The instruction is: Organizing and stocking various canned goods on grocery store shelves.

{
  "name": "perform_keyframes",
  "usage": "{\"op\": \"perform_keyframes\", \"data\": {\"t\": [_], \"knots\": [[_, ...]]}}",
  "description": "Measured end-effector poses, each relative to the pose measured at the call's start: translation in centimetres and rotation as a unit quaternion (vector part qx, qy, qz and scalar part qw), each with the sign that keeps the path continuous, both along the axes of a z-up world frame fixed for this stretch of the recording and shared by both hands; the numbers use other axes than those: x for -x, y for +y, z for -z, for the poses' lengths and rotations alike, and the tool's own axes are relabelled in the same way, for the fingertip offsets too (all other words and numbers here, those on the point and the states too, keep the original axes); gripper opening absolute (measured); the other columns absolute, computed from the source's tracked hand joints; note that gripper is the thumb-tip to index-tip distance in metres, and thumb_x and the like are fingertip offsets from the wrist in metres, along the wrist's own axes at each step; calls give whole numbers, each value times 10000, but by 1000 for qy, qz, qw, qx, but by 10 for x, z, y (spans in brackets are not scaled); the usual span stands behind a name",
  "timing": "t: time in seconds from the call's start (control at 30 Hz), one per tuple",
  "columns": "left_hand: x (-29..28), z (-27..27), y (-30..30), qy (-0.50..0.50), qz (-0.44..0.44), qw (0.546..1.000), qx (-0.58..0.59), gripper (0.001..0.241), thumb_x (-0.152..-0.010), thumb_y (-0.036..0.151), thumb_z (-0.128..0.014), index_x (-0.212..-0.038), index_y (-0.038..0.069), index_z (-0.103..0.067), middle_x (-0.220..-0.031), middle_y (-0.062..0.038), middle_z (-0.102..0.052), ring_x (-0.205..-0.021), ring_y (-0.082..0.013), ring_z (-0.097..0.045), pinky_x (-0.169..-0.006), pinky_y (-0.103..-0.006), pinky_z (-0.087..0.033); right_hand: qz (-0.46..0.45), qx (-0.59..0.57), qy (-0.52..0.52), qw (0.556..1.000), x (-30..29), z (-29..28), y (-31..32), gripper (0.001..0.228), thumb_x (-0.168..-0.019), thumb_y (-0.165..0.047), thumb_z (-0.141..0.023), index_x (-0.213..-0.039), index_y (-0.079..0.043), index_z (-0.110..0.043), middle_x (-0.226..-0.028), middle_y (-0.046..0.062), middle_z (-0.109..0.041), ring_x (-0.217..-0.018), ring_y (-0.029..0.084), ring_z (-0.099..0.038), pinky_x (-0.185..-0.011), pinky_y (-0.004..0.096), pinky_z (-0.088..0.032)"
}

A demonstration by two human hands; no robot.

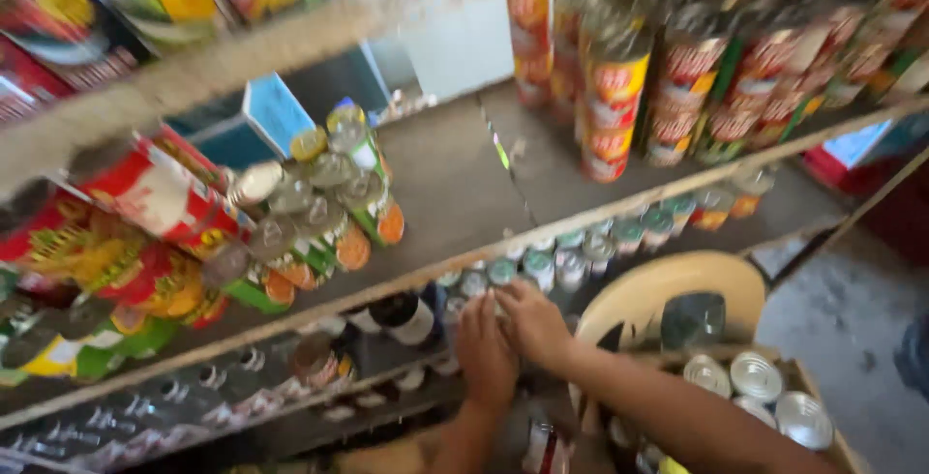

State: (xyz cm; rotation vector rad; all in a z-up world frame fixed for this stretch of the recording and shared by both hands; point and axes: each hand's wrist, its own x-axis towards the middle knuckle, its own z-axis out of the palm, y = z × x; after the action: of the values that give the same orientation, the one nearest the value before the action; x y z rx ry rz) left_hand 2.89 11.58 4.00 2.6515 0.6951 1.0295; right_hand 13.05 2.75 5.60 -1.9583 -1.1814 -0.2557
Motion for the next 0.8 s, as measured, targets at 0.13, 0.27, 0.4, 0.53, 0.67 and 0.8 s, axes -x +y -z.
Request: {"op": "perform_keyframes", "data": {"t": [0.13,0.27,0.4,0.53,0.67,0.8], "knots": [[-3,-77,-28,-144,131,980,-37,459,-915,132,-611,-1365,43,-587,-1353,-180,-597,-1265,-417,-545,-1102,-530,-408,-93,-53,-30,994,-8,-74,-36,300,-811,-109,-689,-1109,-78,-695,-1067,167,-693,-933,404,-669,-758,465,-561],[8,-200,-60,-206,220,946,-115,493,-865,104,-594,-1355,51,-589,-1337,-166,-614,-1294,-425,-558,-1130,-532,-427,-180,-137,-139,964,-9,-186,-85,154,-801,-66,-691,-951,-44,-672,-938,169,-681,-833,397,-672,-682,462,-551],[-2,-300,-78,-216,260,920,-199,485,-865,72,-583,-1350,59,-597,-1319,-150,-622,-1293,-416,-561,-1133,-538,-431,-202,-157,-218,942,-23,-294,-119,111,-799,-42,-715,-902,-45,-671,-885,164,-659,-780,376,-652,-659,461,-533],[-28,-390,-83,-252,279,881,-286,499,-863,78,-616,-1361,68,-586,-1304,-168,-601,-1273,-411,-564,-1116,-534,-436,-170,-188,-342,905,-46,-386,-134,147,-795,-55,-733,-928,-36,-674,-895,171,-650,-785,384,-639,-672,467,-533],[-63,-473,-74,-287,288,826,-390,574,-846,45,-622,-1409,57,-512,-1313,-177,-588,-1274,-408,-560,-1127,-524,-448,-91,-198,-464,859,-85,-460,-126,176,-773,-116,-750,-917,-48,-674,-902,153,-663,-801,395,-650,-676,480,-537],[-114,-530,-54,-251,252,836,-417,602,-786,47,-651,-1376,68,-535,-1208,-165,-601,-1178,-404,-578,-1034,-506,-471,9,-151,-501,852,-148,-514,-98,141,-792,-191,-742,-854,-80,-681,-911,113,-686,-846,367,-674,-700,475,-552]]}}
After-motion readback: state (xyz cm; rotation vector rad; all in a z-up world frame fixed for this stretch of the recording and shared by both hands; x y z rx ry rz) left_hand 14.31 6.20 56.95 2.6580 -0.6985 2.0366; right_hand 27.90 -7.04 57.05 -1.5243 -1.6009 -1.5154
